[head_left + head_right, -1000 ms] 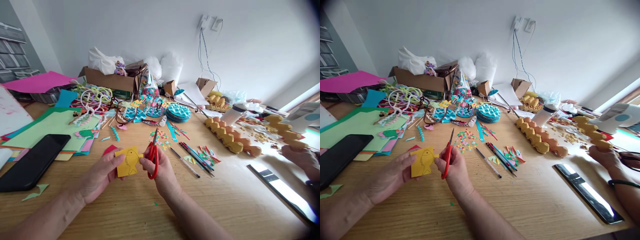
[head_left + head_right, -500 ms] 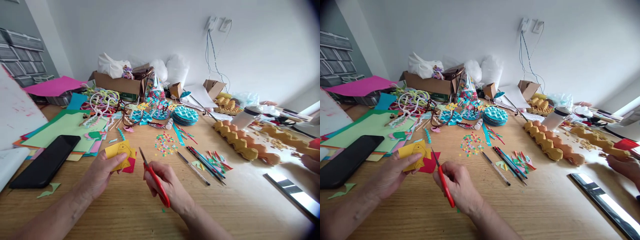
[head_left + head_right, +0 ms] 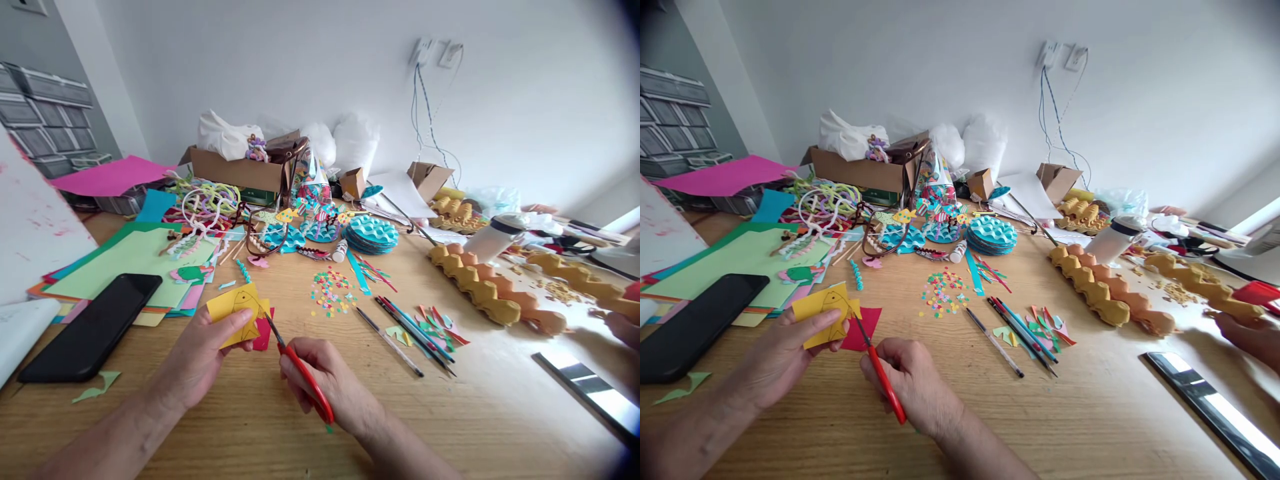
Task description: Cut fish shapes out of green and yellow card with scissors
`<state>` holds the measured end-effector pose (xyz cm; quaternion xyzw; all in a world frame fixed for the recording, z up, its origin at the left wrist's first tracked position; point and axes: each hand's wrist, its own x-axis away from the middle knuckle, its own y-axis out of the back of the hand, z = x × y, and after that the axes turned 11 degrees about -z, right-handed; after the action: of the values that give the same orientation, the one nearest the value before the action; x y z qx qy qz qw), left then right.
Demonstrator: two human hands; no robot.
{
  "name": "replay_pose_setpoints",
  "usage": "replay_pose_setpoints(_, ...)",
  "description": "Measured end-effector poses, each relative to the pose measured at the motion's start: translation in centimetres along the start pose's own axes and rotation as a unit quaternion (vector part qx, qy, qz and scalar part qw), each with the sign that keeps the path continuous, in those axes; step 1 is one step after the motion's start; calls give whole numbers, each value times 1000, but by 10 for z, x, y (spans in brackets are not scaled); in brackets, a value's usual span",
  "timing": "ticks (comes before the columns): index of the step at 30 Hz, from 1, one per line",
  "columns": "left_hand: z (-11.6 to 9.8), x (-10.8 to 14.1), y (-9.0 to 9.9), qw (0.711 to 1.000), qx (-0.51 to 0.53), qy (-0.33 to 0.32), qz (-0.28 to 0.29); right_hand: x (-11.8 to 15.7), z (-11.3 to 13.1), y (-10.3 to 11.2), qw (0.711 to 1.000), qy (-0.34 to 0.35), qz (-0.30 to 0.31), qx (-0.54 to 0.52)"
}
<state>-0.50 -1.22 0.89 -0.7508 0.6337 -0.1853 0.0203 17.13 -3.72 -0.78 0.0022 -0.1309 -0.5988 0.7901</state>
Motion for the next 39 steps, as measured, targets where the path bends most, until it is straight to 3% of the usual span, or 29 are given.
replay_pose_setpoints(17, 2, 3, -3, 999, 27, 27, 38, -1, 3, -4, 1000, -7, -1, 0)
replay_pose_setpoints(39, 9, 5, -4, 997, 54, 49, 32, -1, 4, -8, 999, -18, -13, -24)
